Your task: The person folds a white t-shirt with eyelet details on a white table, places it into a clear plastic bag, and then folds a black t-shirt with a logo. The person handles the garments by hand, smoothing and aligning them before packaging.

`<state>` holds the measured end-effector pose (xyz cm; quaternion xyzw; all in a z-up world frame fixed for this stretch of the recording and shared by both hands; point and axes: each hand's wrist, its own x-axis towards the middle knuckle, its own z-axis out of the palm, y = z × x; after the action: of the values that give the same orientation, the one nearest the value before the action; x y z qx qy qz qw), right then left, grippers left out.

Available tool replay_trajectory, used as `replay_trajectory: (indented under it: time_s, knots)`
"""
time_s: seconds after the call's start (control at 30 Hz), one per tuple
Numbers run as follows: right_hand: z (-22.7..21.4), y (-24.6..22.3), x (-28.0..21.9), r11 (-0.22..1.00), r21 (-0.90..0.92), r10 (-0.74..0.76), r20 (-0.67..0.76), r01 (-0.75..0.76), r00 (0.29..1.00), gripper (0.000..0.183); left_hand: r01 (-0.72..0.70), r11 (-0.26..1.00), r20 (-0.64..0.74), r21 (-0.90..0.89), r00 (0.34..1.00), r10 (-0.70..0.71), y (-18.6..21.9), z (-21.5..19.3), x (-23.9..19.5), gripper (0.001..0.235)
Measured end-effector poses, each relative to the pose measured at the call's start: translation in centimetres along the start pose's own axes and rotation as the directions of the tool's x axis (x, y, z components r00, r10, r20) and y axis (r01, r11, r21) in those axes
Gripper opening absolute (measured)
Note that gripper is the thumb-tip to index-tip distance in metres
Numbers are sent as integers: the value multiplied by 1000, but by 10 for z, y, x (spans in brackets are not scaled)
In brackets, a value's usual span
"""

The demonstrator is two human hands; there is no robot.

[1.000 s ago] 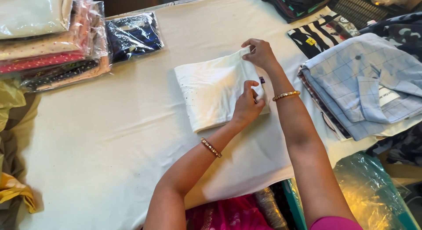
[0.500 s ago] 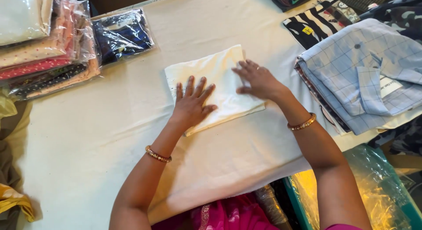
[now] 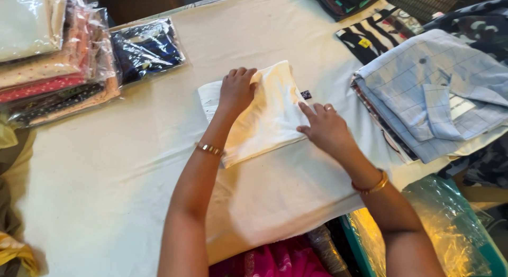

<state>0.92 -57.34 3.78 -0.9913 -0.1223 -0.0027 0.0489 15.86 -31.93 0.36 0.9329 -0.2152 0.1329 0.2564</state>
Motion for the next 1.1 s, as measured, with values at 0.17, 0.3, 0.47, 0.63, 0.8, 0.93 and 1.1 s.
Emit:
replay_trajectory:
  time_s: [0.17, 0.3, 0.47, 0.63, 0.8, 0.93, 1.1]
  knots:
    - [8, -17, -24, 984, 111, 157, -157, -141, 975, 69, 8, 997, 115, 81, 993, -17, 14, 49, 61, 49]
    - [0, -16, -18, 951, 254, 212, -117, -177, 970, 75, 101, 994, 172, -39, 981, -93, 22, 58, 91, 80]
    - [-18, -11, -3, 810, 506, 292, 91, -297, 952, 89, 210, 968, 410, -139, 902, -137, 14, 27, 105, 44]
    - [-31, 8, 5, 676, 735, 221, -137, -50, 966, 84, 159, 900, 219, -406, 973, -73, 25, -111, 61, 34]
    - [-119, -29, -12, 598, 788, 105, -262, 150, 959, 46, -164, 922, -9, -352, 985, 172, 42, -265, -27, 26]
    - [-178, -64, -30, 595, 695, -107, -429, 403, 897, 15, -193, 903, -46, -385, 981, 190, 72, -342, -99, 26]
    - [-180, -88, -3, 594, 633, -158, -514, 497, 843, 22, -124, 911, -34, -393, 992, 120, 47, -339, -125, 24]
